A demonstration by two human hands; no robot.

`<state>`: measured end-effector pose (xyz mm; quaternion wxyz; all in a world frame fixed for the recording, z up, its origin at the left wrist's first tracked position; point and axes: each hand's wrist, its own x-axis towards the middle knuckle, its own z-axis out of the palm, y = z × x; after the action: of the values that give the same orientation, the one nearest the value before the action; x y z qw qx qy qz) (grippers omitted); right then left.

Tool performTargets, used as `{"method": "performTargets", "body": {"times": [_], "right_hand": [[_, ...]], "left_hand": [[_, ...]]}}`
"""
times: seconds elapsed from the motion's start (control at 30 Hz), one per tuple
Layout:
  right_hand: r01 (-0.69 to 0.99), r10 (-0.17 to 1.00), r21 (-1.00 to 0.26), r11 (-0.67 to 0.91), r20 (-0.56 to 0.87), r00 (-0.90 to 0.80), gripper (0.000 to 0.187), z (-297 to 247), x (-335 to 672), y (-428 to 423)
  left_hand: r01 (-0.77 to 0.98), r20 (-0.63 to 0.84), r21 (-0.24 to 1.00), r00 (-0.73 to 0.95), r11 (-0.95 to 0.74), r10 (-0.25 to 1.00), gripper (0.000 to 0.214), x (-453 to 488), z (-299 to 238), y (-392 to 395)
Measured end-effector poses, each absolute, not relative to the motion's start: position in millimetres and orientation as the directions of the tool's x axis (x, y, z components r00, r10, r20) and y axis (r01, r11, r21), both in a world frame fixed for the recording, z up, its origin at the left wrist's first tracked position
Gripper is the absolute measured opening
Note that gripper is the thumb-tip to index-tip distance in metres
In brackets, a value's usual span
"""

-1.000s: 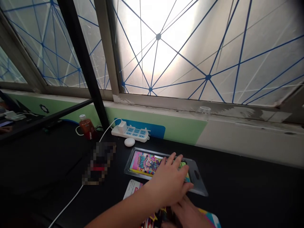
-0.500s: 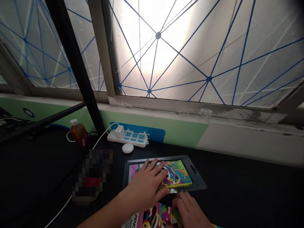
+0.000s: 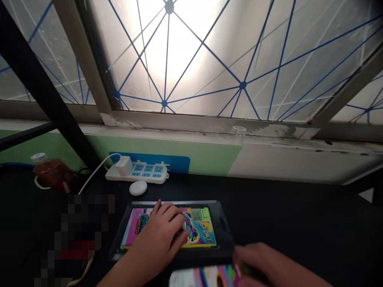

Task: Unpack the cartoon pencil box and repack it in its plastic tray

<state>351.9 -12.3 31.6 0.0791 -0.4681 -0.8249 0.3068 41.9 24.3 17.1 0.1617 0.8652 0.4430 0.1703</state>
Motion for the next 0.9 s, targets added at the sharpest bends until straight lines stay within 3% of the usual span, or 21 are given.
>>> {"method": "performTargets", "body": {"times": [0.13, 0.37, 0.53, 0.7, 0.9], "right_hand": [[0.801, 0.846, -0.57, 0.182, -0.324, -0.422, 0.048, 33, 394, 32], [0.809, 0.774, -0.58, 0.097, -0.467, -0.427, 0.05, 26, 422, 48], [0.827, 0.775, -0.556, 0.081, -0.487, -0.403, 0.05, 33, 422, 45], [0.845, 0.798, -0.529, 0.075, -0.476, -0.369, 0.049, 32, 425, 47], [0.857, 0.826, -0.511, 0.071, -0.452, -0.338, 0.049, 30, 435, 47]], "left_hand": [[0.674, 0.113, 0.456, 0.603, -0.581, 0.79, 0.007, 43, 15, 22], [0.675, 0.151, 0.4, 0.618, -0.62, 0.771, 0.016, 43, 0, 16], [0.732, 0.224, 0.268, 0.585, -0.626, 0.78, 0.038, 41, -5, 16], [0.769, 0.206, 0.157, 0.588, -0.62, 0.782, 0.04, 40, -6, 15], [0.778, 0.196, 0.129, 0.588, -0.615, 0.785, 0.044, 40, -11, 15]]}}
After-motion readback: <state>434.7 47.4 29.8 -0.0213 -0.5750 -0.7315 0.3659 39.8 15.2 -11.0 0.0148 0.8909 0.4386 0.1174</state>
